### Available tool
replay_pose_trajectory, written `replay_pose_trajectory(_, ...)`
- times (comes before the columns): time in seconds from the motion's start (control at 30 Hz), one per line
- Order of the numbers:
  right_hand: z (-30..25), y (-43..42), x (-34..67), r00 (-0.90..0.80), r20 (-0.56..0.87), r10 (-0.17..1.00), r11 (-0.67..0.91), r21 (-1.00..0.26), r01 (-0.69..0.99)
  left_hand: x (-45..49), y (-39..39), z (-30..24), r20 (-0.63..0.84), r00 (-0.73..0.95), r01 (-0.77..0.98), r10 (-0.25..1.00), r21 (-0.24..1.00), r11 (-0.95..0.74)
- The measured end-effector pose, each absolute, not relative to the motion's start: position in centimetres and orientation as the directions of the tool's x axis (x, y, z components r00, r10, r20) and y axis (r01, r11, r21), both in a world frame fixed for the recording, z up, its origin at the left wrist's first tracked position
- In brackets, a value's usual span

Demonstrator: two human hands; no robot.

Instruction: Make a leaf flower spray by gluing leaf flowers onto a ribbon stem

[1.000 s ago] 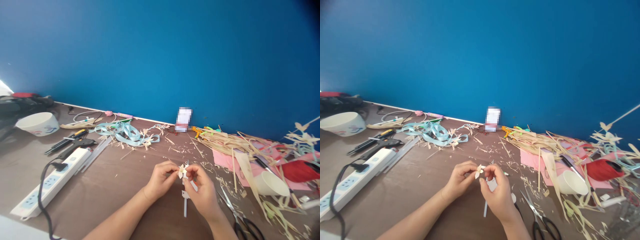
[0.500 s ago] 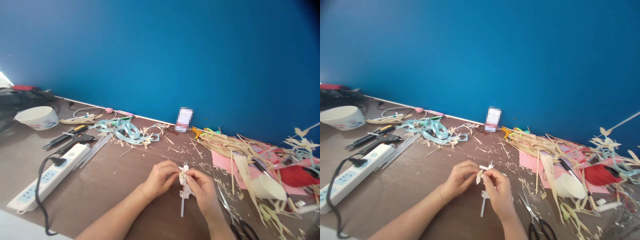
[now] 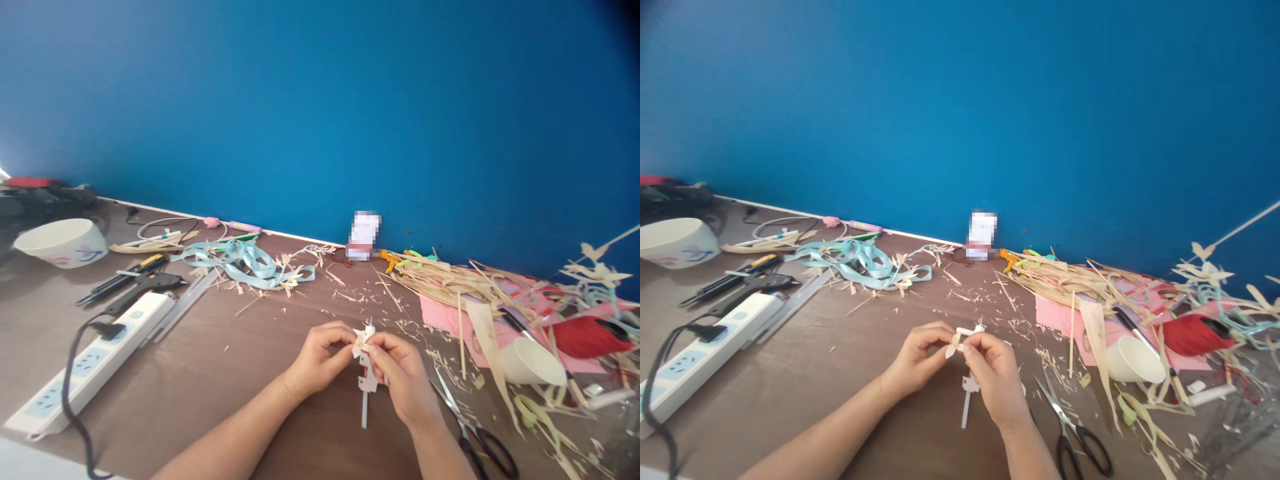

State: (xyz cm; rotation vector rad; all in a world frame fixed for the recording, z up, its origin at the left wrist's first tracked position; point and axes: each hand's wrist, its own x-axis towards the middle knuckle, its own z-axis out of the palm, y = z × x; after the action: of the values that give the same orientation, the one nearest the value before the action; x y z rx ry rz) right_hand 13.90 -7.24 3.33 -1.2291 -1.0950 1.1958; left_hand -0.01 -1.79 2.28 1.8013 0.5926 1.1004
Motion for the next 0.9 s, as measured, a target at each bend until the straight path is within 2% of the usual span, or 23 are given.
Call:
replay_pose_trajectory(0.2, 3.35, -7.18, 14.01, 0.073, -0.009, 0.997, -0.007, -1.0, -0.019, -0.24, -1.72, 2.33, 0.489, 0.501, -0.01, 0.714, 0.828, -0.56)
replay_pose_trajectory(0.5, 3.88, -7.07, 13.57, 0.097, -0.042, 0.994, -0.035, -0.997, -0.074, -0.15, -1.69, 2.49, 0.489, 0.527, -0.044, 0.695, 0.832, -0.553)
replay_pose_trajectory(0.9, 3.83, -7.18, 13.52, 0.089, -0.038, 0.995, -0.039, -0.999, 0.013, -0.37, -1.65, 2.37, 0.498, 0.531, -0.035, 0.685, 0.821, -0.57)
